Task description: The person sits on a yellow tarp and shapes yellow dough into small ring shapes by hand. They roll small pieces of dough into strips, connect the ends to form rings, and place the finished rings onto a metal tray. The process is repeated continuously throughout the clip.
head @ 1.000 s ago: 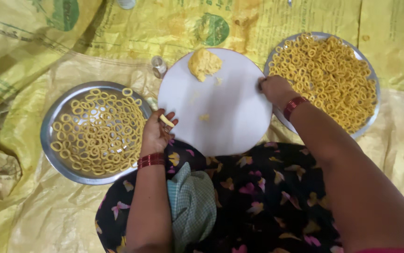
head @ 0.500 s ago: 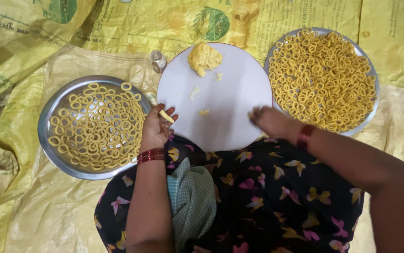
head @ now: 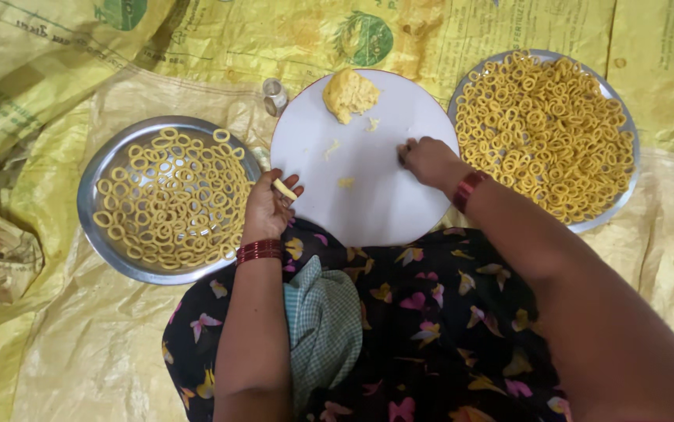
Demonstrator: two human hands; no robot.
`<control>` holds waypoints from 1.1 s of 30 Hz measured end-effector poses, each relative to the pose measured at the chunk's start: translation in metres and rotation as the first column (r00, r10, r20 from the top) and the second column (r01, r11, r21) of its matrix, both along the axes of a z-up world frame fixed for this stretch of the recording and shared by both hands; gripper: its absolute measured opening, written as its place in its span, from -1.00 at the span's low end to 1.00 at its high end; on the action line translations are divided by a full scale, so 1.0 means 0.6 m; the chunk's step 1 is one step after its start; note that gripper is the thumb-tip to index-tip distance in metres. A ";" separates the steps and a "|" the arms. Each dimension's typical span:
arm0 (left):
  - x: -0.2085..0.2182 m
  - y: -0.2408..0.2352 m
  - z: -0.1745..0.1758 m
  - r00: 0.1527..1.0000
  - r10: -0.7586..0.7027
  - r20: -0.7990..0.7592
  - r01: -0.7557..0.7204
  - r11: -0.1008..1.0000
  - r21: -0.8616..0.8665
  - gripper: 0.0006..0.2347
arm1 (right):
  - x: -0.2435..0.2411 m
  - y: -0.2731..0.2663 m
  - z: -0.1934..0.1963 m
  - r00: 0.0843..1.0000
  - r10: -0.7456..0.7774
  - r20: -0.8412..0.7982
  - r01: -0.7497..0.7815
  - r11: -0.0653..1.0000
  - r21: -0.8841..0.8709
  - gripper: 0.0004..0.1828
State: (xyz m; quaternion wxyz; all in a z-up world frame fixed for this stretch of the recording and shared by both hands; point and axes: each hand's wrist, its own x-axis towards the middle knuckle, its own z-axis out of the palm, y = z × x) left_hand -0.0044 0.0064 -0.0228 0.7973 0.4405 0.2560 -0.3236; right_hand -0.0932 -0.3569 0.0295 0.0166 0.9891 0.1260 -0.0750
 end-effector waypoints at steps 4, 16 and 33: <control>0.001 0.007 -0.004 1.000 -0.005 0.013 0.005 1.000 -0.017 -0.71 | -0.012 0.004 -0.007 0.997 0.073 0.023 -0.070 0.993 -0.098 -0.67; 0.002 -0.012 0.026 0.998 -0.035 -0.048 0.037 0.999 0.040 -0.67 | -0.120 -0.003 0.000 0.977 0.209 -0.035 -0.212 0.966 -0.150 -0.55; 0.010 -0.013 0.026 0.998 0.017 -0.058 -0.018 1.000 -0.002 -0.68 | -0.135 0.036 -0.022 0.961 0.273 0.040 -0.267 0.957 -0.116 -0.54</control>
